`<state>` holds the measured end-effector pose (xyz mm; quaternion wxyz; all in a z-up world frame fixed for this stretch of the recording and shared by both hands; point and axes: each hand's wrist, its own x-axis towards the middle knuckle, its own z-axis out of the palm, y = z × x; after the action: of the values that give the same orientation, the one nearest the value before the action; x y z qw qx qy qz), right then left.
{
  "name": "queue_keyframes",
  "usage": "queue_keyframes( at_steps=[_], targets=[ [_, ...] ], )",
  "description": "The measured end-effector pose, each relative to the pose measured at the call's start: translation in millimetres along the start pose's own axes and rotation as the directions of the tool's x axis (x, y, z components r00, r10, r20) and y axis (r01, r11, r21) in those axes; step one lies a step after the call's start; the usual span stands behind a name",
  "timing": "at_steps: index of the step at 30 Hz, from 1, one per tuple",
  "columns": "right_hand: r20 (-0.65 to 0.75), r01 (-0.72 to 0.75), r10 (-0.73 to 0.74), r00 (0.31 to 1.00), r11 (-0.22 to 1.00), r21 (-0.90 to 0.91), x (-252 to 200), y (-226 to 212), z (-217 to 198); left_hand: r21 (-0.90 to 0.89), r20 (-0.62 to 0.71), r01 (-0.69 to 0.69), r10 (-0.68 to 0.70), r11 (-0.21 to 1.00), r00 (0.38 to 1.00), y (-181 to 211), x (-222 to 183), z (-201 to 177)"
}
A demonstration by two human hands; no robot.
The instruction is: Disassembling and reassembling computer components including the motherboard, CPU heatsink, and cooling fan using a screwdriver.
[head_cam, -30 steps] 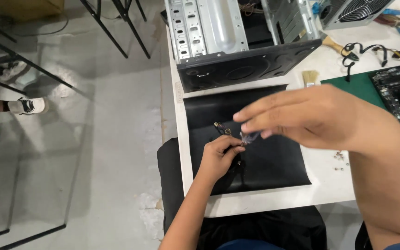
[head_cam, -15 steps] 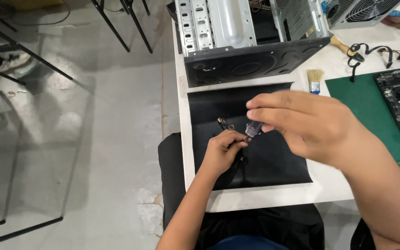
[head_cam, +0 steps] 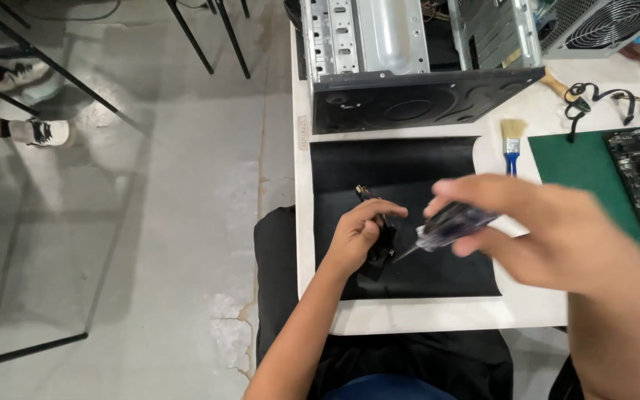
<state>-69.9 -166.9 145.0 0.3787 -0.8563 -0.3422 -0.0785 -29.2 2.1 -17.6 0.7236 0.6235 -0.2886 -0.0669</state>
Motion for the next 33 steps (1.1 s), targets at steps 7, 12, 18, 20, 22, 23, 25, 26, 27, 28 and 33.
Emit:
queue_keyframes(
  at_steps=[7, 12, 18, 20, 22, 23, 25, 26, 27, 28, 33],
  targets=[
    [0.002, -0.013, 0.014, 1.0, 0.994, -0.113, -6, 10, 17, -0.023, 0.07, 0.007, -0.005, 1.0, 0.998, -3, -1, -2],
    [0.006, -0.005, 0.006, 1.0, 0.995, -0.1, -4, 9, 20, -0.082, 0.034, 0.019, -0.017, 0.996, 0.999, -2, -4, -2],
    [-0.029, 0.006, -0.01, 1.0, 0.992, -0.123, -3, 12, 22, -0.093, 0.031, 0.021, -0.019, 0.995, 0.999, -6, -4, -3],
    [-0.054, 0.035, -0.043, 0.998, 0.989, -0.144, -1, 11, 23, -0.099, 0.025, 0.017, -0.015, 0.995, 1.0, -5, -4, -2],
    [-0.078, 0.066, -0.079, 0.994, 0.984, -0.165, -2, 12, 25, -0.103, 0.016, 0.012, -0.011, 0.995, 1.0, -6, -4, -3],
    [-0.103, 0.035, -0.065, 0.993, 0.962, -0.272, -5, 11, 27, -0.105, 0.013, 0.006, -0.005, 0.995, 1.0, -7, -5, -3],
    [-0.127, 0.004, -0.055, 0.99, 0.928, -0.374, -13, 16, 33, -0.106, 0.008, -0.001, 0.002, 0.994, 1.0, -7, -5, -4],
    [-0.119, -0.036, -0.024, 0.993, 0.878, -0.478, -19, 21, 37, -0.115, 0.014, -0.01, 0.011, 0.993, 1.0, -6, -4, -4],
    [-0.116, -0.076, 0.011, 0.993, 0.813, -0.577, -26, 25, 41, -0.125, 0.024, -0.017, 0.021, 0.992, 1.0, -5, -4, -5],
    [-0.115, -0.077, 0.012, 0.993, 0.813, -0.578, -21, 17, 42, -0.127, 0.024, -0.017, 0.021, 0.992, 1.0, -7, -5, -5],
    [-0.356, -0.108, -0.269, 0.895, 0.643, -0.758, -23, 8, 55, -0.178, 0.117, -0.005, 0.026, 0.984, 0.993, -5, -8, -10]
  ],
)
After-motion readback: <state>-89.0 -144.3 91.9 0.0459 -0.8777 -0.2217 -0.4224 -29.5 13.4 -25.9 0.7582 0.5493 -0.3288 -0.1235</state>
